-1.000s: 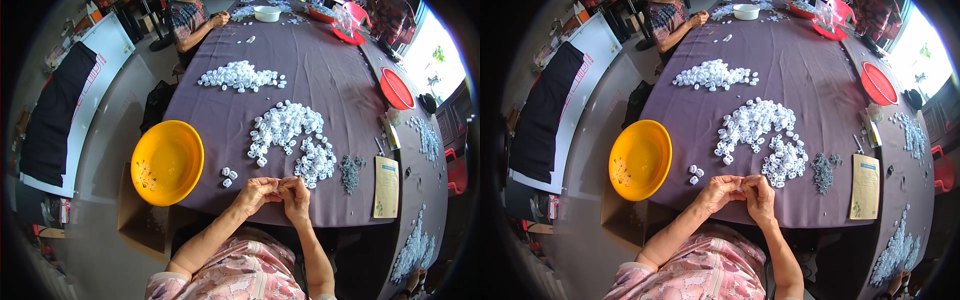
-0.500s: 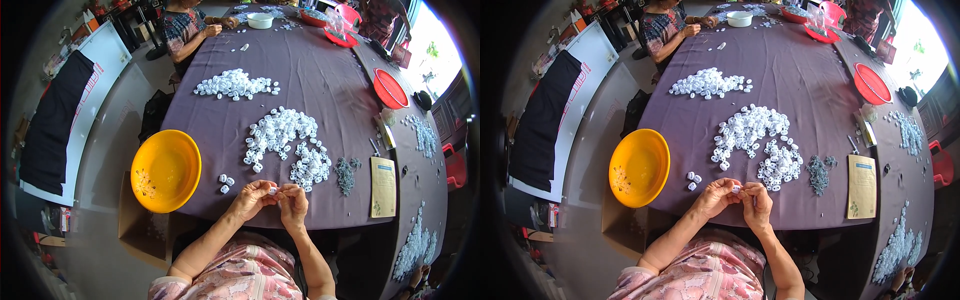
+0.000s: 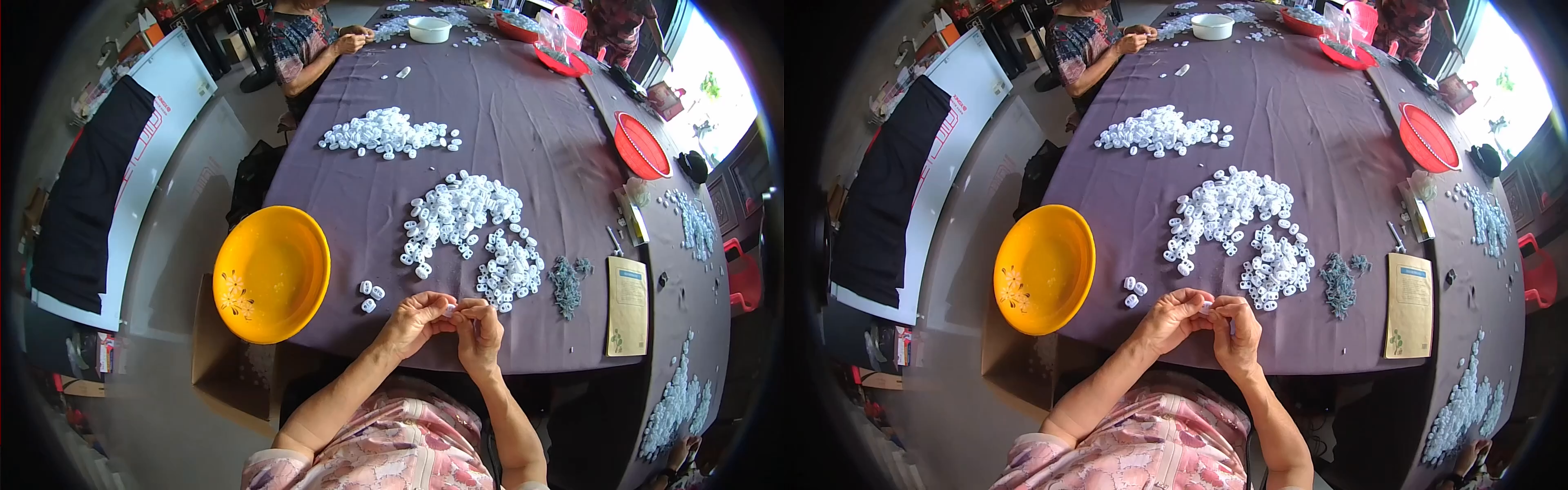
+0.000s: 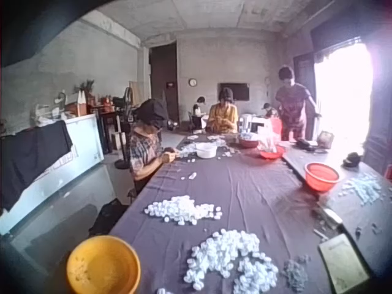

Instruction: The person sorts small white plastic components by hand on a table.

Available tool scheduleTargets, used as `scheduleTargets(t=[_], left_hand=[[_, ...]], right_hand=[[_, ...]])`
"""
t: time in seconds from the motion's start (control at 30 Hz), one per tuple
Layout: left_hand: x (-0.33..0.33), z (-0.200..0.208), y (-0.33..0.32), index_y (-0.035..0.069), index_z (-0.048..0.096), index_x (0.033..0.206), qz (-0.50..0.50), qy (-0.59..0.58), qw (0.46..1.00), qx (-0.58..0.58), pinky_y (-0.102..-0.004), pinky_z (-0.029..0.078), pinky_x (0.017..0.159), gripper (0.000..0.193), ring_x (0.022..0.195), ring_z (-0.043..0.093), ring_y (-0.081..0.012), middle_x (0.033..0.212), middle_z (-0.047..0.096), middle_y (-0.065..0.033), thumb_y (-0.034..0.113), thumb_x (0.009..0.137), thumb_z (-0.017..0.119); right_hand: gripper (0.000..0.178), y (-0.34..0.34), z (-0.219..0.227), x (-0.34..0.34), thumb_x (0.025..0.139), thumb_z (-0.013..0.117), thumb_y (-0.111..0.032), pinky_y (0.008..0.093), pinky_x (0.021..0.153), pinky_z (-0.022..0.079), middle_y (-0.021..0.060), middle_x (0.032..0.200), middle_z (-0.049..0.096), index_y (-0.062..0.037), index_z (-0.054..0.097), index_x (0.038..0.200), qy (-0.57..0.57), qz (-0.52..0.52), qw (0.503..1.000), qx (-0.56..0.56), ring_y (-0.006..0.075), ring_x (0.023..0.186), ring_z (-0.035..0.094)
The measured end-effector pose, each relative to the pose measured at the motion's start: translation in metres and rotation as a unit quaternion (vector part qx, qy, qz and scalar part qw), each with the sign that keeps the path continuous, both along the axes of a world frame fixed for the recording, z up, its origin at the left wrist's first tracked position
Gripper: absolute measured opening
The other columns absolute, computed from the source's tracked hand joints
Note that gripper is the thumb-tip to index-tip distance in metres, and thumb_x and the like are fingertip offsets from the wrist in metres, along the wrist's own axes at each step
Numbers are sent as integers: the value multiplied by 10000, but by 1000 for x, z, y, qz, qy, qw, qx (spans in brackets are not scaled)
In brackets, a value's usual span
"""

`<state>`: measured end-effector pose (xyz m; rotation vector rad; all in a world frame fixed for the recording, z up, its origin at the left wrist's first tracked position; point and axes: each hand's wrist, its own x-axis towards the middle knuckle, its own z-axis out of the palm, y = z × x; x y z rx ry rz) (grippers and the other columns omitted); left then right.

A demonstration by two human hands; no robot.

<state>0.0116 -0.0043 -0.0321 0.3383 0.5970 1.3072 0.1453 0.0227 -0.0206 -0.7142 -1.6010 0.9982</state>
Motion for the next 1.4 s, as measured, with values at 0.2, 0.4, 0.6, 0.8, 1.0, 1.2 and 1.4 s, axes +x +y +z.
scheduleTargets(t=[0.2,0.4,0.6,0.8,1.0,1.2,1.4], left_hand=[[1,2,0,19,584,949,2,-5,1000,-10,-319,513,731,162,778,606,-158,843,615,-75,147,865,531],[1,0,0,13,587,951,7,-8,1000,-1,-351,491,780,169,809,601,-183,861,619,-93,144,872,514],[4,2,0,9,577,922,26,-6,999,-18,-335,515,744,125,782,602,-164,848,610,-78,107,862,528],[7,4,-1,7,569,898,51,-6,998,-37,-326,515,746,107,773,601,-159,837,607,-76,100,857,536],[5,2,-1,11,580,928,33,-9,999,-27,-341,502,770,136,793,601,-178,839,615,-90,119,866,523],[5,6,0,15,579,942,18,-5,999,-36,-345,501,774,157,795,600,-177,840,613,-87,141,874,515],[4,8,-1,34,555,946,4,-4,999,-42,-358,508,757,150,777,605,-188,823,605,-74,160,881,506]], right_hand=[[168,0,0,-1,736,529,125,256,584,448,108,773,552,-12,449,791,-34,-22,999,36,185,653,544],[189,0,4,-2,712,544,132,273,575,440,105,762,552,-18,450,778,-64,-42,995,66,212,649,542],[205,0,6,-3,686,550,141,284,570,431,105,765,552,-20,455,770,-85,-57,991,89,231,645,535],[210,0,8,-5,683,541,145,288,560,428,108,763,549,-22,447,767,-111,-75,982,130,241,638,529],[211,-1,5,-5,700,552,131,288,555,430,107,769,550,-26,435,779,-113,-81,984,108,237,641,530],[195,3,8,-3,705,569,115,284,553,425,104,762,553,-26,444,755,-63,-47,996,48,221,639,528],[189,3,8,0,697,601,92,282,538,407,94,737,549,-31,460,726,-80,-44,994,67,213,624,512]])
